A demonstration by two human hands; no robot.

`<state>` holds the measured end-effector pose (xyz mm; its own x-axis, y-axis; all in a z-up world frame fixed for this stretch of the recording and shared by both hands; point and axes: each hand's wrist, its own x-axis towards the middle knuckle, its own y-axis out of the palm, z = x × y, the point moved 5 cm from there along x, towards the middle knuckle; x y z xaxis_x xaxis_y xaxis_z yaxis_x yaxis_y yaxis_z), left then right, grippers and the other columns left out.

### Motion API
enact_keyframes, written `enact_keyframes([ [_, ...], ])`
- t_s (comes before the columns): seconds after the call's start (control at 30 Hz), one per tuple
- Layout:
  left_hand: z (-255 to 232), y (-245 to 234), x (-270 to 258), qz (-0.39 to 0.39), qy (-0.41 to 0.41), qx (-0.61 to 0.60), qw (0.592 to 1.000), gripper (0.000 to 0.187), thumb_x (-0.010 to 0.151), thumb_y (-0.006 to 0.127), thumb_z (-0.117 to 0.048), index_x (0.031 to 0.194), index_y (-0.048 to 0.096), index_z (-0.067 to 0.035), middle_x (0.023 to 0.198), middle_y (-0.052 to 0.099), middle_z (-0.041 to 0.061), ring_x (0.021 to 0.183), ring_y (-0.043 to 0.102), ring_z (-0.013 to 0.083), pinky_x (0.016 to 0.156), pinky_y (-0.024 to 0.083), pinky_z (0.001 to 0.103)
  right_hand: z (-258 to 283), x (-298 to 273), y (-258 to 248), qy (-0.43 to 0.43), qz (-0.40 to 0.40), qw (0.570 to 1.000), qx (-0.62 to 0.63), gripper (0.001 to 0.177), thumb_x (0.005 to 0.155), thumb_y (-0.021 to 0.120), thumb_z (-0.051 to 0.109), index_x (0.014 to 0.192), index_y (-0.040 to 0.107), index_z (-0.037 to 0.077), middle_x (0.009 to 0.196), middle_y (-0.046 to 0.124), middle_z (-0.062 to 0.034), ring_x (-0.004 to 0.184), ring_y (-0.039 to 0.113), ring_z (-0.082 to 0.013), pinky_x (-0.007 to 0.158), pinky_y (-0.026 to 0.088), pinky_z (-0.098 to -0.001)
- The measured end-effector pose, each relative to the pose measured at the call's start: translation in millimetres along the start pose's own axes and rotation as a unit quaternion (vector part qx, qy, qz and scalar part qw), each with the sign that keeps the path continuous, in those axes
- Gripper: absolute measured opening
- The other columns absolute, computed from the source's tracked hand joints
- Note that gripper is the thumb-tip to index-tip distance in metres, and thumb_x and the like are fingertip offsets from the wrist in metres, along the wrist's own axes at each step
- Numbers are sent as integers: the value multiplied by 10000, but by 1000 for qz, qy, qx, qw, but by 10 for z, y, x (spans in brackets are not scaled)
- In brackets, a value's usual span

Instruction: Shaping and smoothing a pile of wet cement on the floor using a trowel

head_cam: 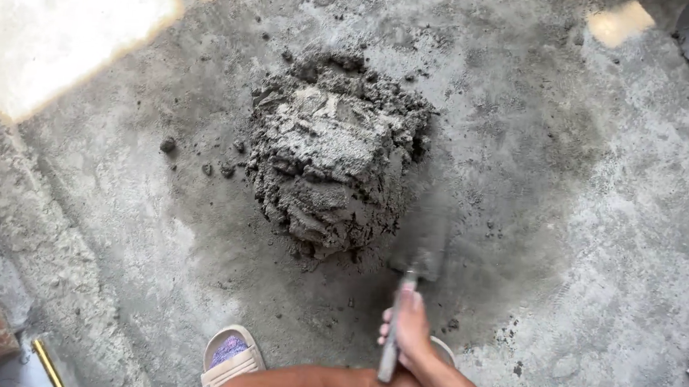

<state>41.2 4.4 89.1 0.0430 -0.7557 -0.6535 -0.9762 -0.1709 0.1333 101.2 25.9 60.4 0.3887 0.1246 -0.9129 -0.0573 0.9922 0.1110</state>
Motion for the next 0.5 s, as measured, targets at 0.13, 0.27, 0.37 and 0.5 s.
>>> enact_keyframes([
  [0.13, -43, 51, -10, 1, -4, 14, 1000, 255, 804, 402, -223, 957, 514, -53, 903, 518, 151, 802, 470, 291, 689, 404, 418, 124, -85, 331, 28, 17, 999, 17, 339, 966, 298, 412, 989, 381, 85, 678, 446, -102, 442, 397, -169, 337, 354, -309],
  [0.27, -11, 19, -78, -13, -9, 19, 1000, 316, 823, 370, -257, 1050, 495, -76, 1011, 500, 155, 912, 450, 307, 765, 389, 441, 194, -148, 163, 5, 115, 989, 89, 394, 943, 315, 471, 1025, 409, 98, 554, 413, -19, 388, 373, -112, 301, 311, -259],
  [0.37, 10, 6, -112, -35, -11, 14, 999, 383, 842, 338, -292, 1143, 475, -99, 1119, 481, 158, 1022, 431, 324, 841, 375, 464, 201, -188, -31, -7, 144, 982, 121, 392, 948, 336, 424, 1053, 436, 60, 541, 417, -20, 349, 373, -104, 272, 325, -257],
  [0.5, 39, -63, -177, -83, -16, 1, 996, 487, 871, 290, -343, 1282, 446, -132, 1280, 453, 164, 1186, 401, 348, 956, 353, 498, 707, -436, -73, -174, 202, 963, 36, 364, 979, 224, 325, 1154, 408, 64, 551, 453, -22, 353, 397, -109, 250, 335, -260],
])
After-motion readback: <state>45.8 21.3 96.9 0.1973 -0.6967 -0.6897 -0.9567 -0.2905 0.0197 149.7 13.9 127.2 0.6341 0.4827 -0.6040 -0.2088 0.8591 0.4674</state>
